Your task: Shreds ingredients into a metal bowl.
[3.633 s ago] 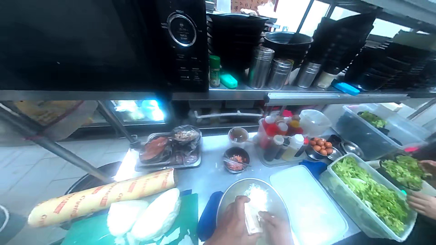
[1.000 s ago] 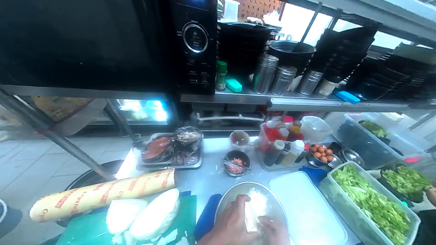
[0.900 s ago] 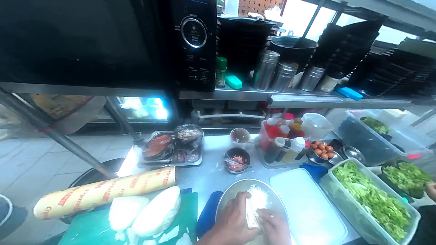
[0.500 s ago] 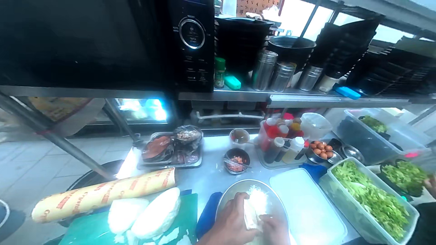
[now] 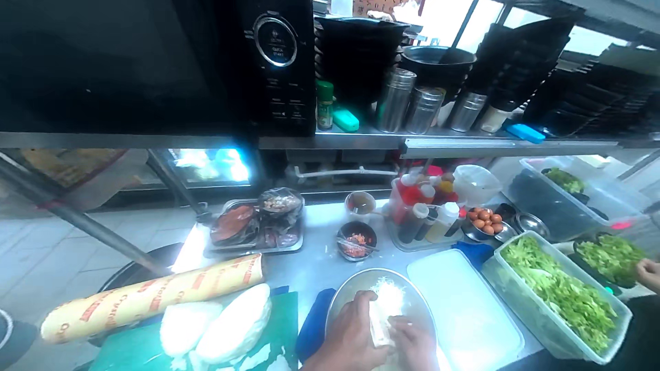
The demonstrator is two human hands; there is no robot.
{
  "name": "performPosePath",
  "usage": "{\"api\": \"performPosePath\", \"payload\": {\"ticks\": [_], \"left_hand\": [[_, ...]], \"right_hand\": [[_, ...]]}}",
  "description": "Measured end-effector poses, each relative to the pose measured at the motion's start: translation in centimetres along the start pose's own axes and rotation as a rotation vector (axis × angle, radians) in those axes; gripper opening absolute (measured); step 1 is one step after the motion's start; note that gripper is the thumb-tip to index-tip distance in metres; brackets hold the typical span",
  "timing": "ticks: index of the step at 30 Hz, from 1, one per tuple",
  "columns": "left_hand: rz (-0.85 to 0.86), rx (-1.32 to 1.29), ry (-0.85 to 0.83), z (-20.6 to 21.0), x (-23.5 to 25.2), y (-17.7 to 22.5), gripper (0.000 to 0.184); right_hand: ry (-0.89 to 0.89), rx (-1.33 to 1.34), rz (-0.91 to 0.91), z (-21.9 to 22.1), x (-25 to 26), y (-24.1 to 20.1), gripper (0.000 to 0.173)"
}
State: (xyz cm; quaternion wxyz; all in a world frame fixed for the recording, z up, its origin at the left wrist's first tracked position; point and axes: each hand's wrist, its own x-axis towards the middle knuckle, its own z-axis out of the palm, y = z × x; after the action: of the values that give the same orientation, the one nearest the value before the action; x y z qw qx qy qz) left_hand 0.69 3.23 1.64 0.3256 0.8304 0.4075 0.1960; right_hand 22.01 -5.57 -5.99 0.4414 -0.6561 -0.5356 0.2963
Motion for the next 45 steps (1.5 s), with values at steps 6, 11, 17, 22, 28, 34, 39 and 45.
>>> {"api": "performPosePath", "payload": {"ticks": [6, 11, 17, 22, 28, 34, 39, 45], "left_hand": [[-0.006, 0.006, 0.01, 0.2, -0.3, 0.0, 0.102], [0.014, -0.015, 0.005, 0.0, -0.7, 0.1, 0.102], [-0.009, -0.014, 0.024, 0.3, -0.7, 0.2, 0.102], [0.016, -0.02, 0.037, 0.0, -0.8, 0.3, 0.102], [0.016, -0.019, 0.024, 0.0, -0.9, 0.6, 0.101], [0.019, -0.014, 0.034, 0.3, -0.6, 0.4, 0.1], [0.012, -0.013, 0.04, 0.2, -0.7, 0.4, 0.101], [0.017, -0.004, 0.028, 0.1, -1.0, 0.7, 0.1]], "right_hand": [[-0.034, 0.058, -0.053, -0.6, -0.1, -1.8, 0.014], [-0.046, -0.055, 0.087, -0.4, -0.6, 2.6, 0.017], [-0.009, 0.006, 0.006, 0.0, -0.5, 0.1, 0.015], [-0.054, -0.005, -0.002, -0.8, 0.1, -0.6, 0.015], [-0.044, -0.085, 0.094, -0.4, -0.1, 2.7, 0.016], [-0.007, 0.027, 0.012, -0.2, -0.1, 0.2, 0.014], [-0.051, -0.013, 0.018, -0.7, 0.3, -0.1, 0.016], [-0.043, -0.073, 0.103, -0.4, -0.2, 2.5, 0.016]]}}
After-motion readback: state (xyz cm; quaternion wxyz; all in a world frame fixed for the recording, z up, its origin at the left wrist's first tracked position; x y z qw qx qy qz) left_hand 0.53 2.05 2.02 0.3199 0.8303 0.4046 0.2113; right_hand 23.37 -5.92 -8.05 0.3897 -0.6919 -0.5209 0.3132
